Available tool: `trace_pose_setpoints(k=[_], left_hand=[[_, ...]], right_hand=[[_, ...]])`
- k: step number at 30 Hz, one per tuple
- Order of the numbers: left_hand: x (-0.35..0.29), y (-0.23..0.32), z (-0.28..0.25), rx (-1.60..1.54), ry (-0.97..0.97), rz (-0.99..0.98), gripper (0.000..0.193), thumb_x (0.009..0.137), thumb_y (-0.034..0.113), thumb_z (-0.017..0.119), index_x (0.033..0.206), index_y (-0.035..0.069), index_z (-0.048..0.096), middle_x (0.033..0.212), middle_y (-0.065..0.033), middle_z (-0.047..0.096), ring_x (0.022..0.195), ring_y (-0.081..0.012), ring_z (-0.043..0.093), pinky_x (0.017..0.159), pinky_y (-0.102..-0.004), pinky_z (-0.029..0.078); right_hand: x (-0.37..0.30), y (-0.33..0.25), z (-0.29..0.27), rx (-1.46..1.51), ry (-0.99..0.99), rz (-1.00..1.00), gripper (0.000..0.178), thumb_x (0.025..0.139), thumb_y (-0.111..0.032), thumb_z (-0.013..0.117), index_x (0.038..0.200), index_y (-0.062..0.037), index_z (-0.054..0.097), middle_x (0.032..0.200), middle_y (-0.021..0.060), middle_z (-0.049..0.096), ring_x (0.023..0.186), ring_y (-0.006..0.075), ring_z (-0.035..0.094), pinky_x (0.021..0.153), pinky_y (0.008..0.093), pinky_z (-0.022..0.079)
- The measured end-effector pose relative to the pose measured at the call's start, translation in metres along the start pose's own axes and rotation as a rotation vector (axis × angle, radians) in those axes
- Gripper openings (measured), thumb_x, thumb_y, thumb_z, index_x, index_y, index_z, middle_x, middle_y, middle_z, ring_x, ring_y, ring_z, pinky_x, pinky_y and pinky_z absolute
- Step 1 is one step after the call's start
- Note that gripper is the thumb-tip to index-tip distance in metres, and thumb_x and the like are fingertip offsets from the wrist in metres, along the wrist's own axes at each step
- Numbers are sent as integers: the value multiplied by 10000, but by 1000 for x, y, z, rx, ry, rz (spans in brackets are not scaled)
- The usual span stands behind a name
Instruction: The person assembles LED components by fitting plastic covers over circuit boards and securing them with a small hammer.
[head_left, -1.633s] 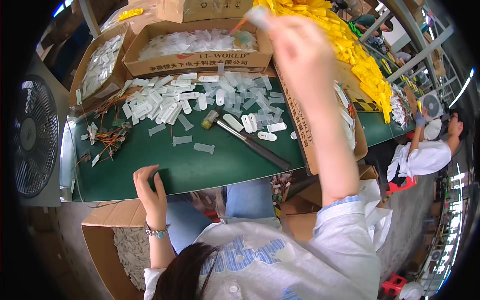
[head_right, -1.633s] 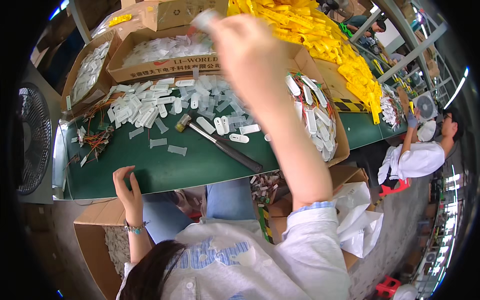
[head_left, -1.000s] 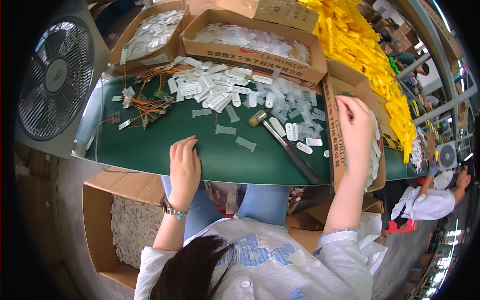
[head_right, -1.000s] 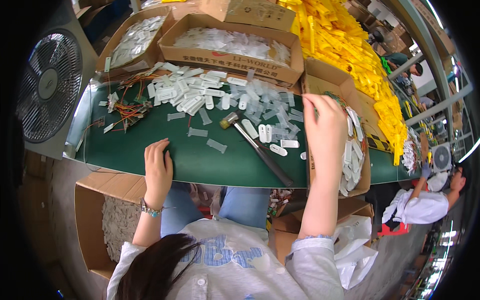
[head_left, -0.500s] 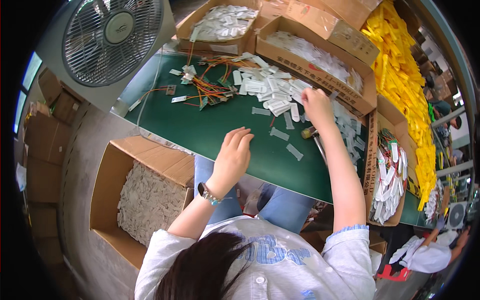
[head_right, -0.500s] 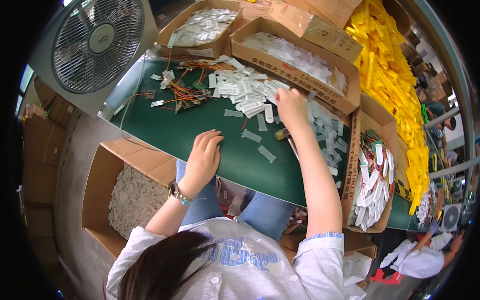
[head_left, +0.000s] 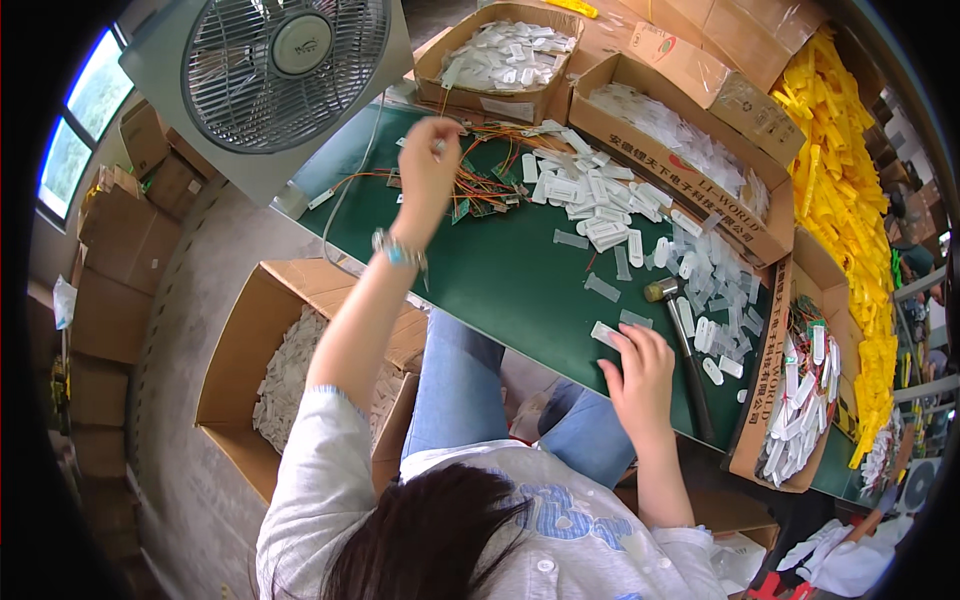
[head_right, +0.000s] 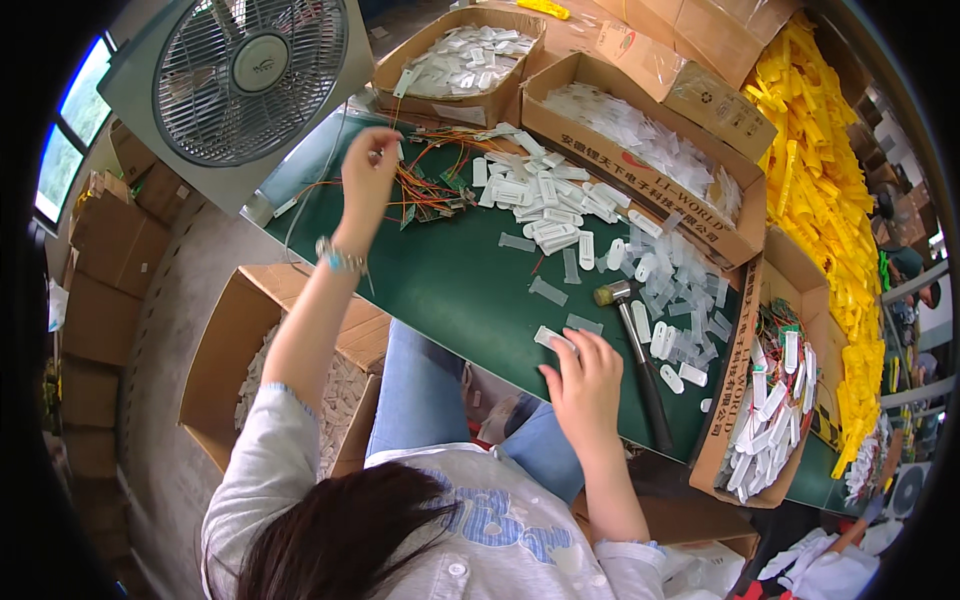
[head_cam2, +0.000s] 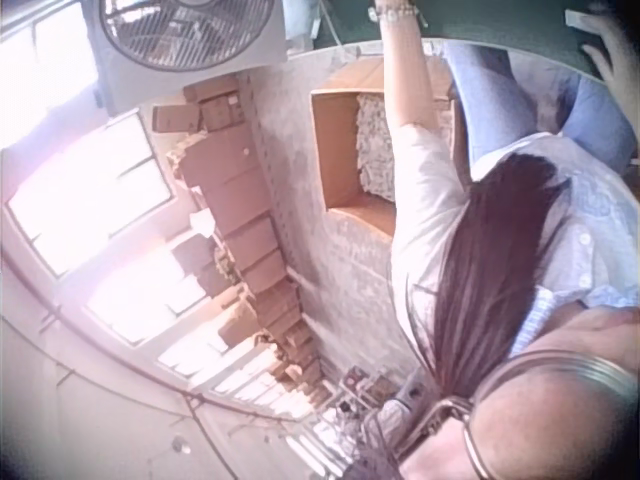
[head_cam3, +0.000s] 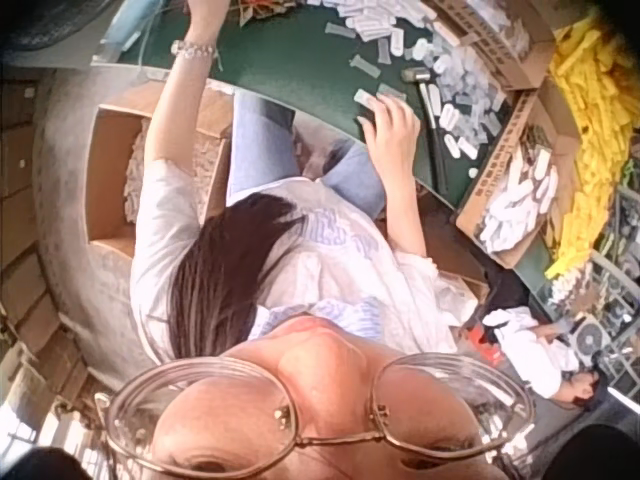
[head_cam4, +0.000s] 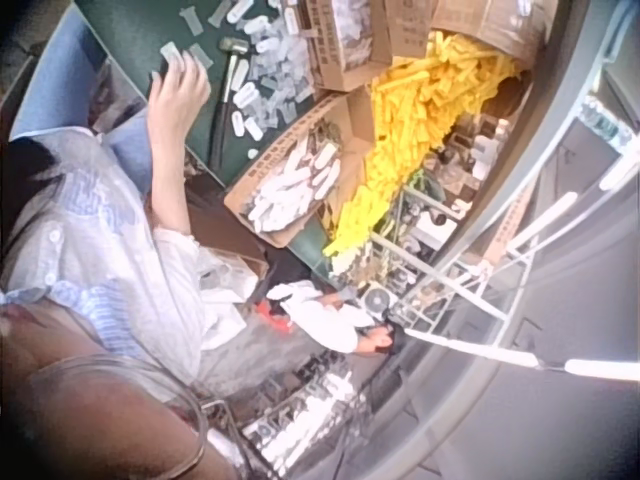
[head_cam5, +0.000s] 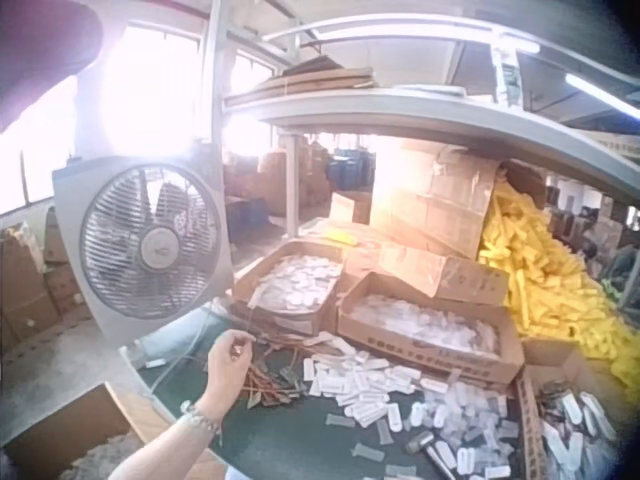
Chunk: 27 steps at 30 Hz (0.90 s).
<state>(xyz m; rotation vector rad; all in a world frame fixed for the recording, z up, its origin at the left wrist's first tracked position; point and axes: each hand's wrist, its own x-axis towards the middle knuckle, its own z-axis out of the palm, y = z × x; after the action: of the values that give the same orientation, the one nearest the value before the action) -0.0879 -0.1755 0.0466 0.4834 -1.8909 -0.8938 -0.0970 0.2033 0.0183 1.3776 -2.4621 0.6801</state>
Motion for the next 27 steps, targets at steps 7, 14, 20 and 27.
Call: trace_pose_setpoints(k=[7, 14, 20, 27], left_hand=[[85, -127, 11, 316, 53, -53, 294, 865, 201, 726, 1076, -1, 690, 1111, -151, 715, 1003, -202, 692, 825, -308, 535], [80, -61, -16, -511, 101, -220, 206, 961, 156, 677, 1082, -3, 725, 954, -44, 722, 784, -94, 637, 695, -223, 509], [81, 10, -45, -592, 312, -14, 206, 949, 79, 676, 1108, -49, 706, 1035, -76, 692, 855, -115, 641, 776, -277, 590], [50, 30, -51, -329, 48, -70, 210, 903, 71, 734, 1079, -41, 706, 1020, -69, 716, 905, -115, 656, 848, -227, 504]], right_hand=[[-16, -4, 20, 84, 162, 46, 357, 810, -99, 740, 1154, -65, 649, 1239, 85, 603, 1225, 321, 519, 990, 482, 401], [-21, -4, 13, -64, 150, 58, 340, 805, -92, 716, 1141, -55, 680, 1203, 74, 605, 1214, 310, 510, 1004, 504, 378], [-22, 0, 10, -46, 151, 109, 304, 798, -70, 719, 1100, -67, 685, 1211, 74, 612, 1200, 306, 532, 987, 489, 392], [-18, -4, 11, 30, 94, 137, 250, 795, -52, 717, 1040, -65, 668, 1218, 77, 623, 1186, 297, 550, 978, 471, 408]])
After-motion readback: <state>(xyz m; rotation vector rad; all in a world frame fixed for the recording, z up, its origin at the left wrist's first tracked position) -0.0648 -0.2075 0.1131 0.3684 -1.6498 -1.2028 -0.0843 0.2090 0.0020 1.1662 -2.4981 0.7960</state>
